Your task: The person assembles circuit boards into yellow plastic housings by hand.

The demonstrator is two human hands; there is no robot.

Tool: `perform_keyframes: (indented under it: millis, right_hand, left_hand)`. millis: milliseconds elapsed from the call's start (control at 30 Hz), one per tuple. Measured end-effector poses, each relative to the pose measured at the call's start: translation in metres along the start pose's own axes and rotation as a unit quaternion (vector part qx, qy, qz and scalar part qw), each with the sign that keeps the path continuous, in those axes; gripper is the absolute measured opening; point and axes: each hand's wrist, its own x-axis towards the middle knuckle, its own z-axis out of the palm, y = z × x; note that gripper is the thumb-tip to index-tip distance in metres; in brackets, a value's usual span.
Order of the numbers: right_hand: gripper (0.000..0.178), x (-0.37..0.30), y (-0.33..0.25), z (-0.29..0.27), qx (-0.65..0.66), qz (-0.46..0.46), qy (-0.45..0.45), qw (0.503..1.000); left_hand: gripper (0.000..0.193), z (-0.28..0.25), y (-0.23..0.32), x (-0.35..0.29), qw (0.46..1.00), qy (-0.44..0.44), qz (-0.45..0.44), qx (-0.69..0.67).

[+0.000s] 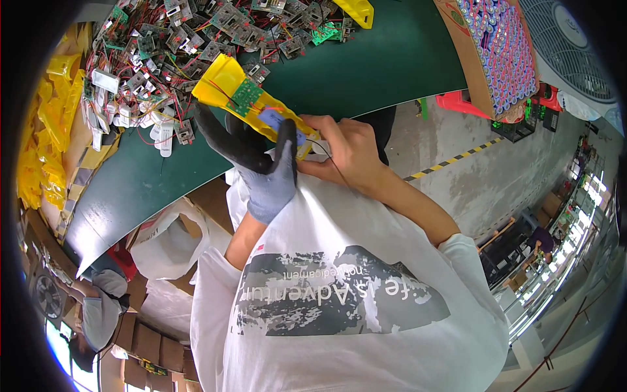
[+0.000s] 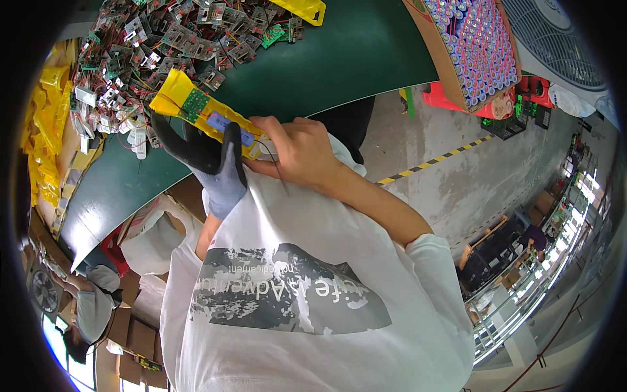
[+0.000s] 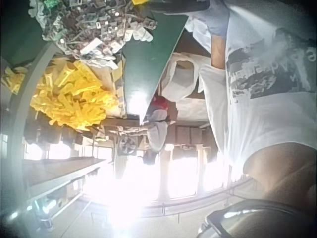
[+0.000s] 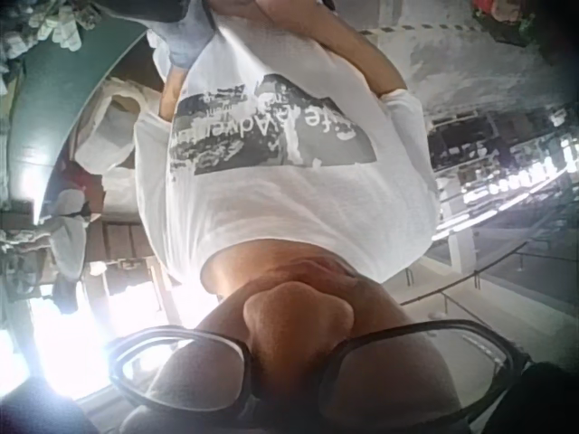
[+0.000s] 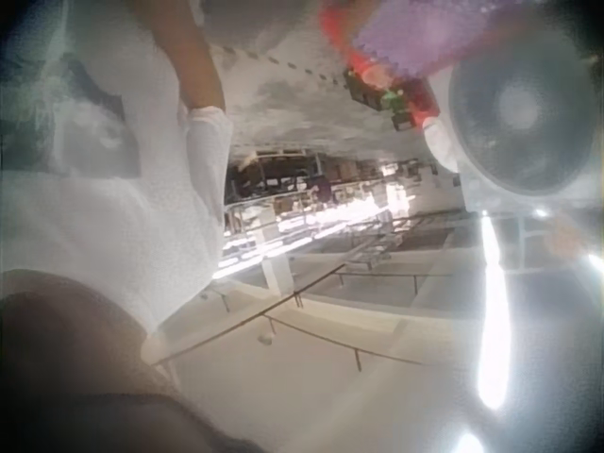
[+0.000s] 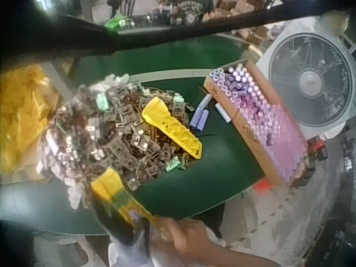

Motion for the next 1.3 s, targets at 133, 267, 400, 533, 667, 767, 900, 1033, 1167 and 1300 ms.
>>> perform_keyframes:
  millis: [133, 267, 400, 533, 667, 767, 900, 1033, 1167, 1300]
  right_hand:
    - [0.041, -0.005, 0.0, -0.023, 0.035, 0.04, -0.128, 0.99]
    - [0.037, -0.008, 0.021, -0.036, 0.048, -0.007, -0.135, 0.99]
    - [0.026, 0.003, 0.009, -0.048, 0.125, 0.149, -0.15, 0.969]
    - [0.014, 0.008, 0.007, -0.045, 0.294, 0.25, -0.109, 0.916]
    - [0.017, 0.012, 0.01, -0.029, 0.456, 0.241, -0.048, 0.855]
    - [0.017, 0.017, 0.015, -0.024, 0.529, 0.263, -0.055, 0.805]
    - [0.016, 0.019, 0.02, -0.016, 0.544, 0.285, -0.097, 0.783]
    - [0.013, 0.025, 0.024, -0.013, 0.492, 0.274, -0.107, 0.819]
    - [0.012, 0.027, 0.029, -0.015, 0.492, 0.27, -0.153, 0.813]
    - [0.011, 0.03, 0.023, -0.009, 0.454, 0.243, -0.129, 0.847]
  left_hand:
    - [0.081, -0.01, -0.002, 0.005, 0.995, 0.008, -0.054, -0.082]
    - [0.083, -0.023, -0.008, 0.002, 0.999, -0.038, -0.029, -0.008]
    - [0.074, -0.026, -0.009, 0.001, 0.995, -0.071, 0.028, 0.06]
    - [0.067, -0.015, -0.001, 0.007, 0.997, -0.051, -0.047, -0.016]
    - [0.061, -0.009, -0.006, 0.013, 0.993, -0.097, -0.046, -0.05]
    - [0.058, -0.007, -0.006, 0.016, 0.994, -0.094, -0.045, -0.043]
    - [0.057, -0.009, -0.006, 0.019, 0.983, -0.165, -0.043, -0.063]
    - [0.056, -0.01, -0.008, 0.02, 0.98, -0.193, -0.015, -0.041]
    - [0.045, -0.009, -0.005, 0.019, 0.98, -0.155, -0.027, -0.119]
    - [0.026, -0.002, -0.002, 0.025, 0.986, -0.123, -0.087, -0.077]
